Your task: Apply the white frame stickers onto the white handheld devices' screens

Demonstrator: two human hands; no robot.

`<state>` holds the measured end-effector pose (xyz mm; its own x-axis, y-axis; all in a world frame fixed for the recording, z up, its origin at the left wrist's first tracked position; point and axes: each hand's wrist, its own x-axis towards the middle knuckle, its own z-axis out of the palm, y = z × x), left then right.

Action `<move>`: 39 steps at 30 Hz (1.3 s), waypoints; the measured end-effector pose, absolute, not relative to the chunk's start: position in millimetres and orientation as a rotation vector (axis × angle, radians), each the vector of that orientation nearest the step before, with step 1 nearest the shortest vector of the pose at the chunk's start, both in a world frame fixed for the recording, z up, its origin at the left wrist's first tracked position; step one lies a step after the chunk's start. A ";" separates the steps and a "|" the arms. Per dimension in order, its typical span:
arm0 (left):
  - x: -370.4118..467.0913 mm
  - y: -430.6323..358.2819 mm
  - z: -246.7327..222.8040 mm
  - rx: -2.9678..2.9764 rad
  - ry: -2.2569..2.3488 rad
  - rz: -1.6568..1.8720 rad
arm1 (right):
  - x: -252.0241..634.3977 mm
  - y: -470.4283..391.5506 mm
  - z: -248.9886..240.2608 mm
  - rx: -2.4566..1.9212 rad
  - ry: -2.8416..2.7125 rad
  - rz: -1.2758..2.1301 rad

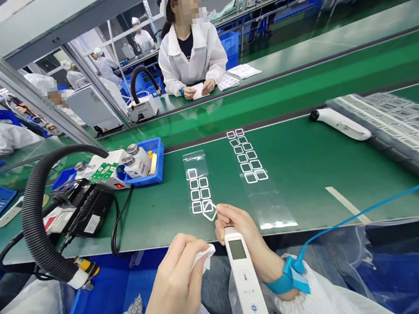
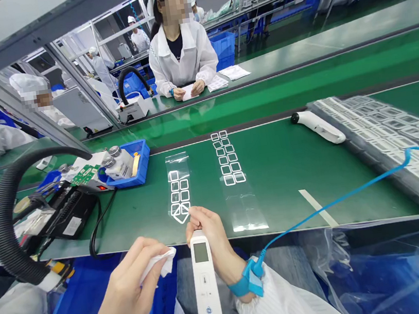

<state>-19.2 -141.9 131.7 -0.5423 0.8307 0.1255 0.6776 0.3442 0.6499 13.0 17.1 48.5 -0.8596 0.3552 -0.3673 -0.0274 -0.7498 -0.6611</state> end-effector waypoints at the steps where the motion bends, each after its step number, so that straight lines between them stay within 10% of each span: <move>1: -16.5 -137.5 129.9 1.345 2.365 1.031 | 12.9 15.9 48.9 -0.722 -0.990 2.652; 20: -13.2 -119.0 126.6 2.190 2.314 0.281 | 19.4 7.8 55.7 -0.810 -1.067 2.482; 32: -233.8 -84.5 137.5 1.192 3.075 1.019 | 22.3 31.0 49.7 -0.804 -0.979 2.493; 39: -141.4 -97.1 99.9 1.043 2.733 1.351 | 29.8 45.8 60.0 -0.778 -1.039 2.324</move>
